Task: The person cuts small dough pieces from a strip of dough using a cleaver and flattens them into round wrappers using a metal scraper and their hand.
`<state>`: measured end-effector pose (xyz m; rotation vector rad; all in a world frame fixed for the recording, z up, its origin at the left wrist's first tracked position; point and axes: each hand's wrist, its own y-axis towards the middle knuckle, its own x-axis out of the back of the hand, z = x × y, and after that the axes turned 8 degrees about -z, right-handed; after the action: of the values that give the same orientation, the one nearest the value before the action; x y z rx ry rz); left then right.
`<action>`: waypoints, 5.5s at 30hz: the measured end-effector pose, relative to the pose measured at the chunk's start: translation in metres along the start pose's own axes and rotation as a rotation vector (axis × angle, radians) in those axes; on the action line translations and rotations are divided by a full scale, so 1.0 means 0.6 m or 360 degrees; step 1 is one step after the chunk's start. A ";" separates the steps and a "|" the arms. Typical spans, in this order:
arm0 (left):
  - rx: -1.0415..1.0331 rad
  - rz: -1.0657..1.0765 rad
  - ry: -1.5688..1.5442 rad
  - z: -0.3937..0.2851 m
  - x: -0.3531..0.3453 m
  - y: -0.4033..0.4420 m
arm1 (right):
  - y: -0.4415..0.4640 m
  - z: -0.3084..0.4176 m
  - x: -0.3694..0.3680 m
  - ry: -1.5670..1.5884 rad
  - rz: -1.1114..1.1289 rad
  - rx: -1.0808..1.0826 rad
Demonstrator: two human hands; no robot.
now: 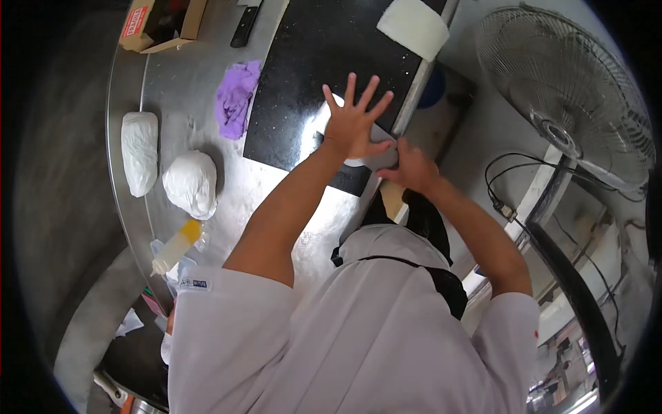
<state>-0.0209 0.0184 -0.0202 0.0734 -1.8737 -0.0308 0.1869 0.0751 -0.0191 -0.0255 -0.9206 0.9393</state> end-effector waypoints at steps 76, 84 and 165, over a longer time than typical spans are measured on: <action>0.0292 -0.0325 0.0227 0.010 -0.025 0.057 | 0.135 -0.029 0.129 -0.0341 0.0289 0.0732; 0.0199 -0.0338 0.0134 -0.009 -0.032 0.068 | 0.129 -0.058 0.138 -0.0127 0.0378 0.0671; -0.0599 0.0401 -0.0124 0.040 0.079 0.027 | -0.067 -0.007 -0.030 0.0676 0.0058 -0.0139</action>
<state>-0.0586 0.0310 0.0190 -0.4274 -1.9120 -0.2136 0.2128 0.0393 -0.0180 -0.3064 -0.5671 0.8822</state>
